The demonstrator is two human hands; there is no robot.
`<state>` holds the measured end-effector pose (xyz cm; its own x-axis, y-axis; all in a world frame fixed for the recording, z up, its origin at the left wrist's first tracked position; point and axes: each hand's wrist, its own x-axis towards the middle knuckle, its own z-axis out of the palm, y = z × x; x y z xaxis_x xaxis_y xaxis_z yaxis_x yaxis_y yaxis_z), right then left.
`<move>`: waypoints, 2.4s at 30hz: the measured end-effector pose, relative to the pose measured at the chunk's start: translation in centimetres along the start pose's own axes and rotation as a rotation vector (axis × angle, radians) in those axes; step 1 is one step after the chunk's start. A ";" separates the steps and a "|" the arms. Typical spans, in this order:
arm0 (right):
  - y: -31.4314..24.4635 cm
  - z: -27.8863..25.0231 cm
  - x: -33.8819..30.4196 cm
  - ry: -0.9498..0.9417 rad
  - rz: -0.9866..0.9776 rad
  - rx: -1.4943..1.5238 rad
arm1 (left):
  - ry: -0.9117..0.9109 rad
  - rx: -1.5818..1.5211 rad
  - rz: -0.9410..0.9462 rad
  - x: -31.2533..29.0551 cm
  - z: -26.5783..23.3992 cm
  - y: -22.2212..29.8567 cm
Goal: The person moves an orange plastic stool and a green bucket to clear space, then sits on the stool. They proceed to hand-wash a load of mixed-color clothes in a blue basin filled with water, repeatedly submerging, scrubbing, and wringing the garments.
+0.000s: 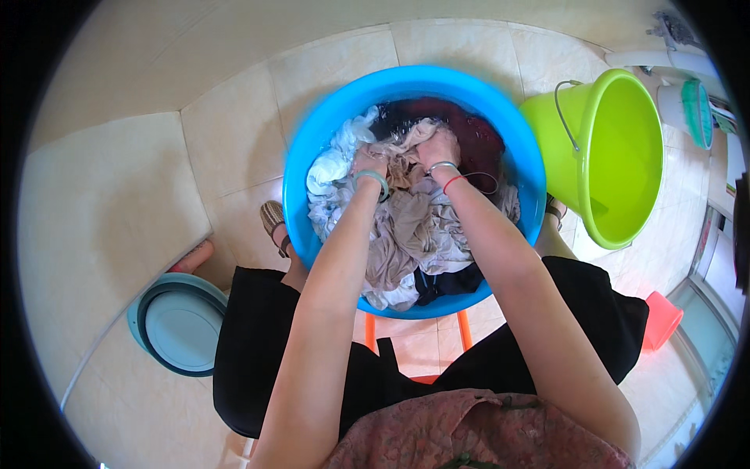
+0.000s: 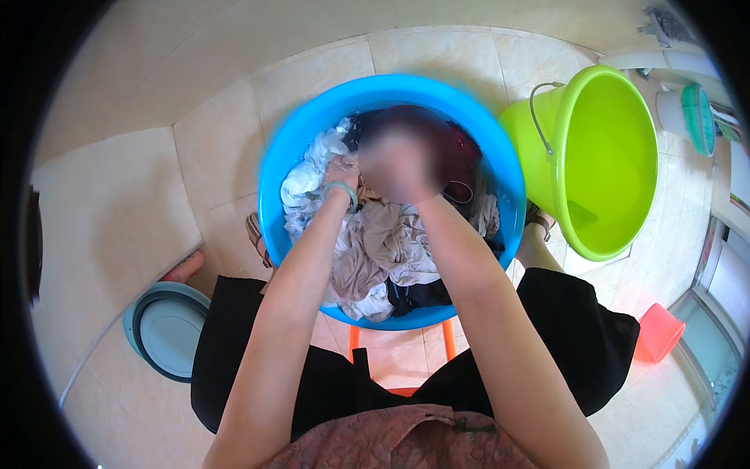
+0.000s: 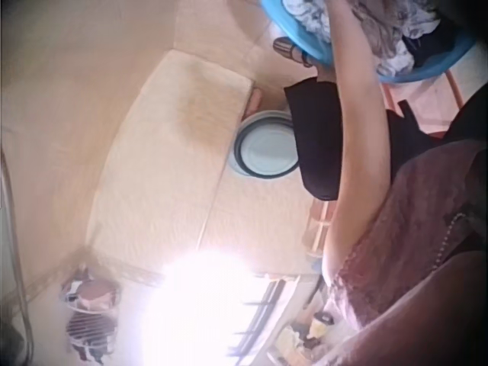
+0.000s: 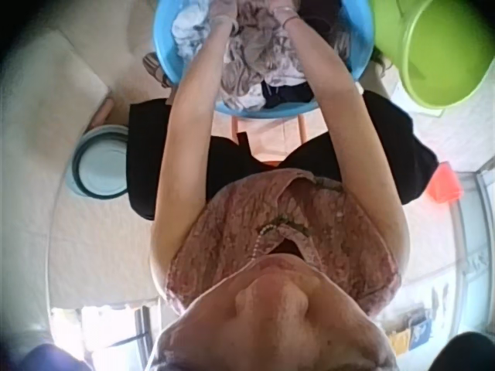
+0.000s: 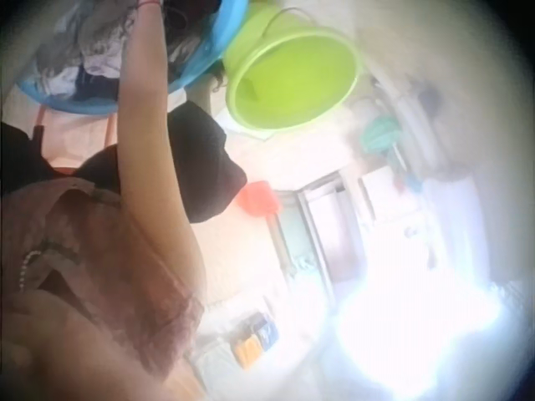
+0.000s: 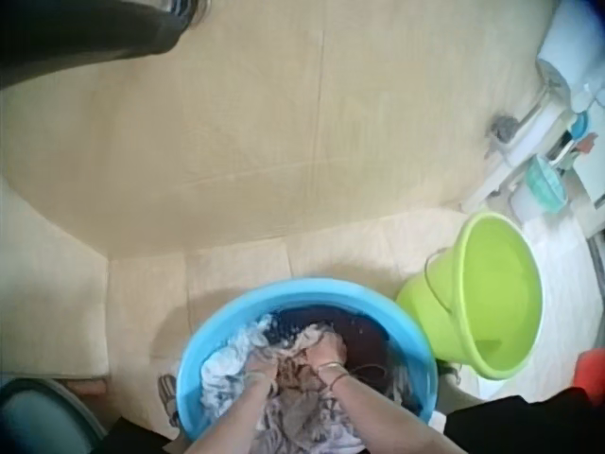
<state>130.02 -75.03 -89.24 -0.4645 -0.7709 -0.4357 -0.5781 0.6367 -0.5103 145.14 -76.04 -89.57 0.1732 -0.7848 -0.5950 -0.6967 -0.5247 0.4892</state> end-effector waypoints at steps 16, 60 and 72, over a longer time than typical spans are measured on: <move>-2.5 -9.7 -18.8 0.003 -0.815 0.351 | -0.751 -1.605 -0.025 -15.6 -3.6 -0.1; -1.4 -11.3 -22.8 0.184 -0.392 0.478 | -0.645 -1.436 -0.043 -29.3 -5.8 2.9; -2.5 -12.5 -22.2 0.124 -0.338 0.524 | -0.600 -1.400 0.061 -29.2 -5.7 2.3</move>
<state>133.40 -59.67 -69.08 -0.4065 -0.9065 -0.1143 -0.3155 0.2567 -0.9135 142.48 -56.22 -67.40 -0.3695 -0.7514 -0.5467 0.5669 -0.6484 0.5081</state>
